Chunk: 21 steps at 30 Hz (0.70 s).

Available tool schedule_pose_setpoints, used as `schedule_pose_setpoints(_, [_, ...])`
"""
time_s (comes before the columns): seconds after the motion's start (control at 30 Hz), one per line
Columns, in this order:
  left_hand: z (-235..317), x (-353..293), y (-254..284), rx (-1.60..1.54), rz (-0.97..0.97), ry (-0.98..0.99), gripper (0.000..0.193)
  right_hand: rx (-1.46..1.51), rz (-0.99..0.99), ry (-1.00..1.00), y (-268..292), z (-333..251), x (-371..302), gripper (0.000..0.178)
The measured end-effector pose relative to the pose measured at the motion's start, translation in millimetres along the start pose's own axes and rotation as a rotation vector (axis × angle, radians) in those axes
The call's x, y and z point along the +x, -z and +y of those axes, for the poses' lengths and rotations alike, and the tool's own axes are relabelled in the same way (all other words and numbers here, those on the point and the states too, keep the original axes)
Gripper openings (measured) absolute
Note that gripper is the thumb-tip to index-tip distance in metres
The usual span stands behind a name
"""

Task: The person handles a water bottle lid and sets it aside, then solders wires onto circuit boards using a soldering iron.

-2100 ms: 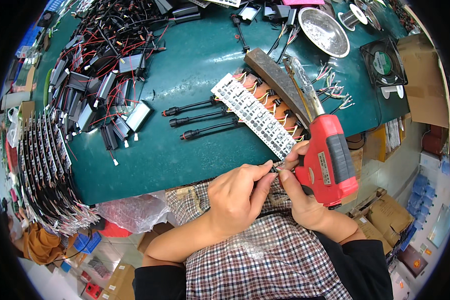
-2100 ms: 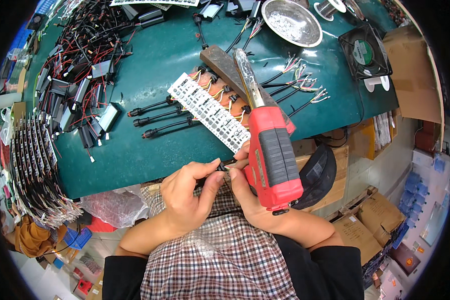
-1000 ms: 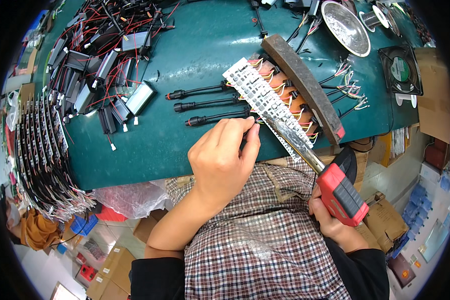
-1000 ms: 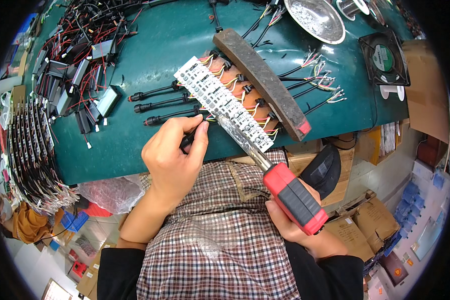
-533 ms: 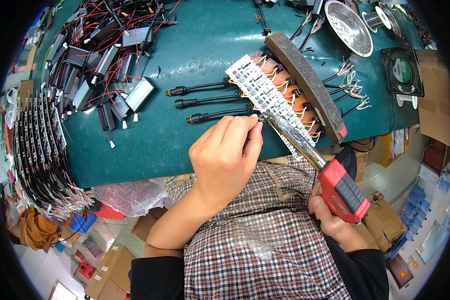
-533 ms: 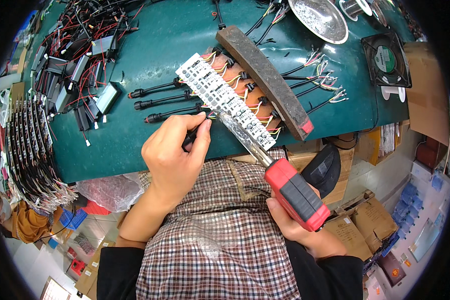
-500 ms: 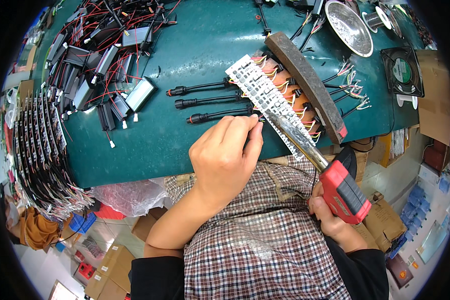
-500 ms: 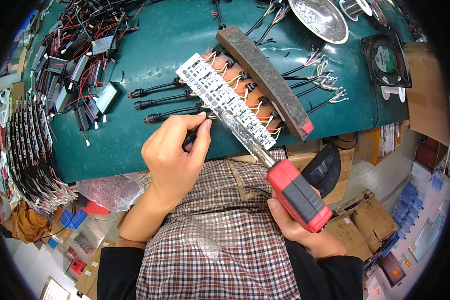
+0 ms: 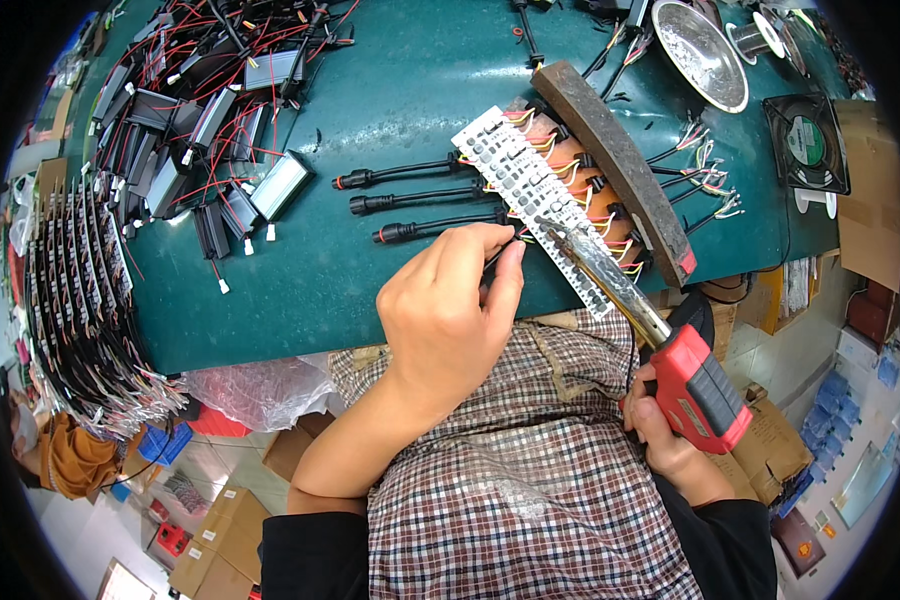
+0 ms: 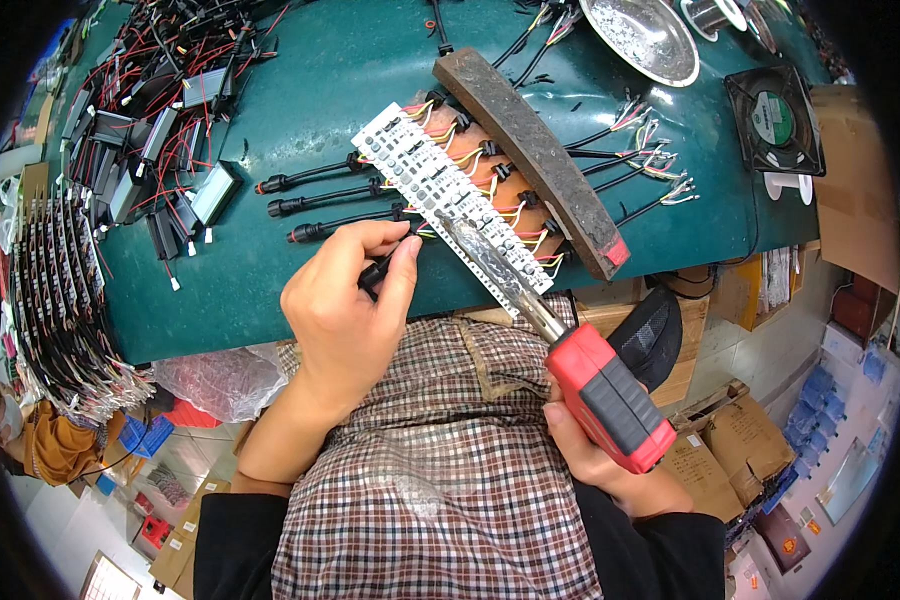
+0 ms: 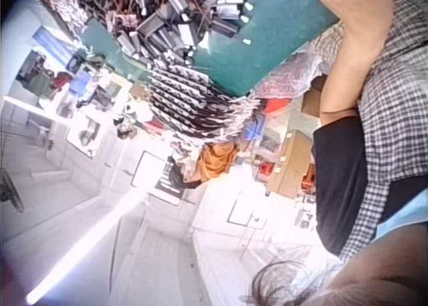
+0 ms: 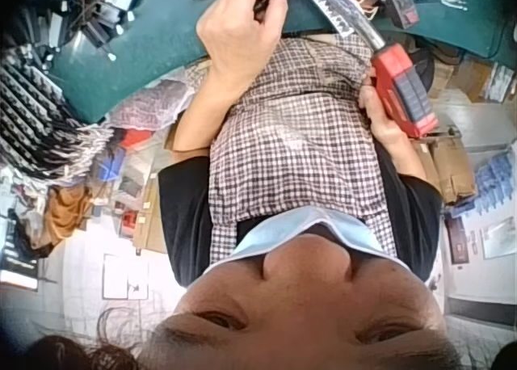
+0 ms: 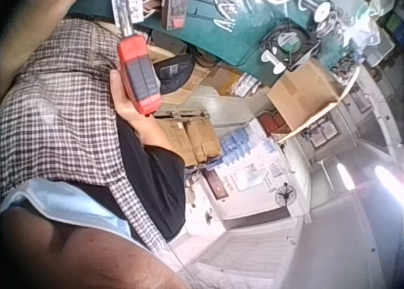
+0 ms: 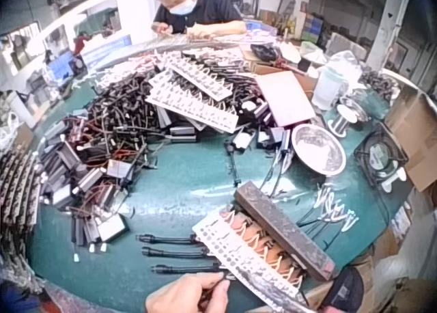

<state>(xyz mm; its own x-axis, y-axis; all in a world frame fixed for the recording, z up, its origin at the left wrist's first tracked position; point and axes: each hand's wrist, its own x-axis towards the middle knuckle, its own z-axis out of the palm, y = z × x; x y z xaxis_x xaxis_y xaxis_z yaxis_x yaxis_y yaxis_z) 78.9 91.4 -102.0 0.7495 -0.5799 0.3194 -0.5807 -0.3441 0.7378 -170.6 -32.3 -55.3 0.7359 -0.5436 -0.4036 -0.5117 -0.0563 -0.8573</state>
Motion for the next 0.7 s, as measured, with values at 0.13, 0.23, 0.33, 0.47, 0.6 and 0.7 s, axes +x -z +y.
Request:
schedule_pose_setpoints(0.13, [1.1, -0.6, 2.0, -0.199, -0.071, 0.224, 0.012, 0.025, -0.014, -0.007, 2.5, -2.8, -0.7, 0.023])
schedule_pose_setpoints(0.23, [0.5, -0.8, 2.5, -0.287, -0.092, 0.304, 0.011, 0.013, -0.03, -0.012, 4.0, -3.7, -1.4, 0.022])
schedule_pose_setpoints(0.33, [2.2, -3.5, 0.9, -0.312, -0.074, 0.319, 0.01, 0.006, -0.029, 0.013, 4.9, -4.2, -2.0, 0.02])
schedule_pose_setpoints(0.47, [4.5, -6.9, -4.6, -0.345, -0.018, 0.284, 0.011, -0.038, -0.035, -0.023, 5.7, -5.3, -3.4, 0.019])
schedule_pose_setpoints(0.6, [1.5, -5.6, -5.6, -0.206, 0.006, 0.105, 0.017, -0.031, -0.033, -0.031, 6.2, -5.7, -3.6, 0.02])
schedule_pose_setpoints(0.7, [0.4, -4.9, -2.4, -0.101, -0.021, 0.0, 0.02, -0.038, -0.029, -0.024, 5.8, -5.4, -4.0, 0.02])
